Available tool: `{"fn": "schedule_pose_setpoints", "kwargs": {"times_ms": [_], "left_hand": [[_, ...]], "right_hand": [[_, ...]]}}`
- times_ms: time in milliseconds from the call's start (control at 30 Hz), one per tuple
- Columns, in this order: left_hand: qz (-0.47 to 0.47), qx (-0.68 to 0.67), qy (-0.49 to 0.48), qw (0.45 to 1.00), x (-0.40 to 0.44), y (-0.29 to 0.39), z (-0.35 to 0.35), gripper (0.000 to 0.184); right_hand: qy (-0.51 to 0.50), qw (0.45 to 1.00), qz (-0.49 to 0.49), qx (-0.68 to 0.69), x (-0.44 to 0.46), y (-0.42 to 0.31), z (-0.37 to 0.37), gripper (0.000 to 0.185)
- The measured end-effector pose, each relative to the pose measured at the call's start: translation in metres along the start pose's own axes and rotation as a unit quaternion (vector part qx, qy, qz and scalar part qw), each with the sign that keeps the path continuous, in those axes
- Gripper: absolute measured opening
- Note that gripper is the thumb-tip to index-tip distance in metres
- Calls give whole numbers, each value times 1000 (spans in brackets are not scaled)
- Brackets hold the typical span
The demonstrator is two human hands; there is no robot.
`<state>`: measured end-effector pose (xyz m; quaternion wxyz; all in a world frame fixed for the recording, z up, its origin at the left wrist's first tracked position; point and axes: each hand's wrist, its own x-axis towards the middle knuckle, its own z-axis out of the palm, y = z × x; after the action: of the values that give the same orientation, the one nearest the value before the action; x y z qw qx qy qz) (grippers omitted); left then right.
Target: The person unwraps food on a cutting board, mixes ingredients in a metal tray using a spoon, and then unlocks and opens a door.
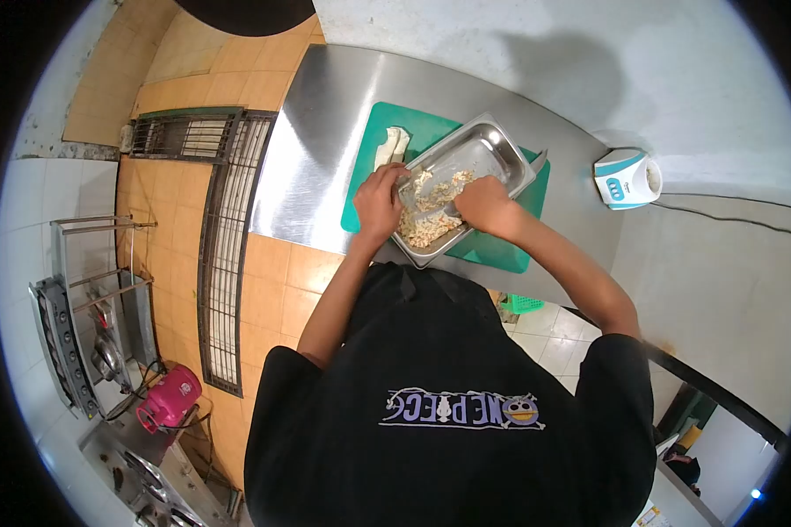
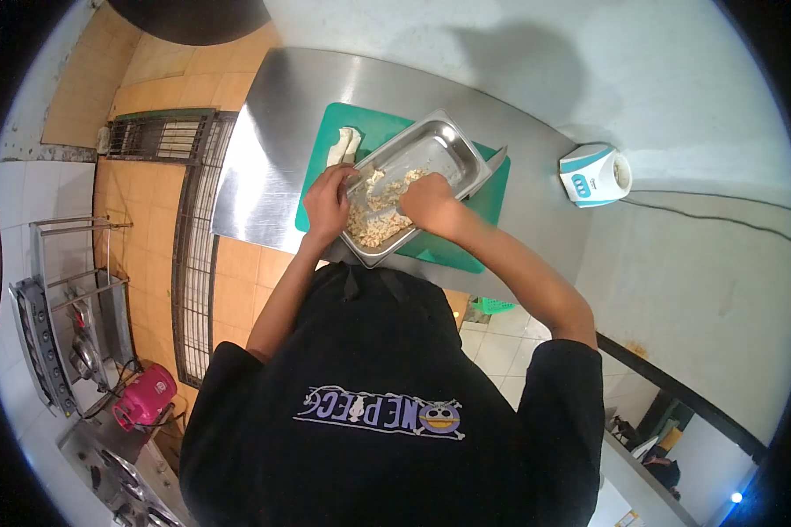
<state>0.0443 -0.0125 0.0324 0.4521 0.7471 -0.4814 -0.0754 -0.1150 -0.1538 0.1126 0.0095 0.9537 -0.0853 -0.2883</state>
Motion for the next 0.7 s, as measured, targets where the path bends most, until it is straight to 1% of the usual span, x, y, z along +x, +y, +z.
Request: {"fn": "schedule_pose_setpoints", "kwargs": {"times_ms": [33, 100, 133, 200, 233, 300, 333, 367, 433, 467, 600, 667, 700], "left_hand": [[-3, -6, 1, 1000, 1, 0, 0, 38], [-9, -10, 2, 1000, 1, 0, -2, 39], [-11, -17, 0, 1000, 2, 0, -3, 40], [-15, -26, -4, 1000, 1, 1, -2, 42], [-13, -19, -4, 1000, 2, 0, -1, 44], [-11, -11, -6, 1000, 3, -1, -2, 45], [-6, -21, 0, 1000, 4, -1, -2, 46], [0, -31, 5, 1000, 3, 0, -3, 47], [3, -29, -2, 1000, 2, 1, -4, 47], [3, -30, -3, 1000, 4, 2, -3, 47], [9, -27, 4, 1000, 5, -1, -1, 45], [0, -26, 3, 1000, 5, 0, 0, 45], [-2, -25, 2, 1000, 4, -1, 0, 45]], "right_hand": [[0, 1000, -2, -2, 0, 1, -9, 14], [24, 996, 2, 87, 4, -4, -22, 15], [22, 996, 1, 86, 9, -12, -19, 15], [103, 972, -14, 213, 18, -34, -3, 17], [102, 971, -14, 214, 19, -42, 6, 17], [45, 983, -23, 176, 18, -56, 12, 15], [20, 984, -31, 174, 11, -52, 10, 16], [21, 983, -32, 177, 6, -48, 7, 16], [-48, 992, -27, 113, 0, -40, -1, 16], [-61, 994, -30, 82, 0, -34, -7, 16], [-37, 995, -22, 87, 0, -28, -22, 16], [29, 994, 19, 103, -2, -35, -30, 16], [28, 994, 16, 103, -1, -42, -27, 16]]}}
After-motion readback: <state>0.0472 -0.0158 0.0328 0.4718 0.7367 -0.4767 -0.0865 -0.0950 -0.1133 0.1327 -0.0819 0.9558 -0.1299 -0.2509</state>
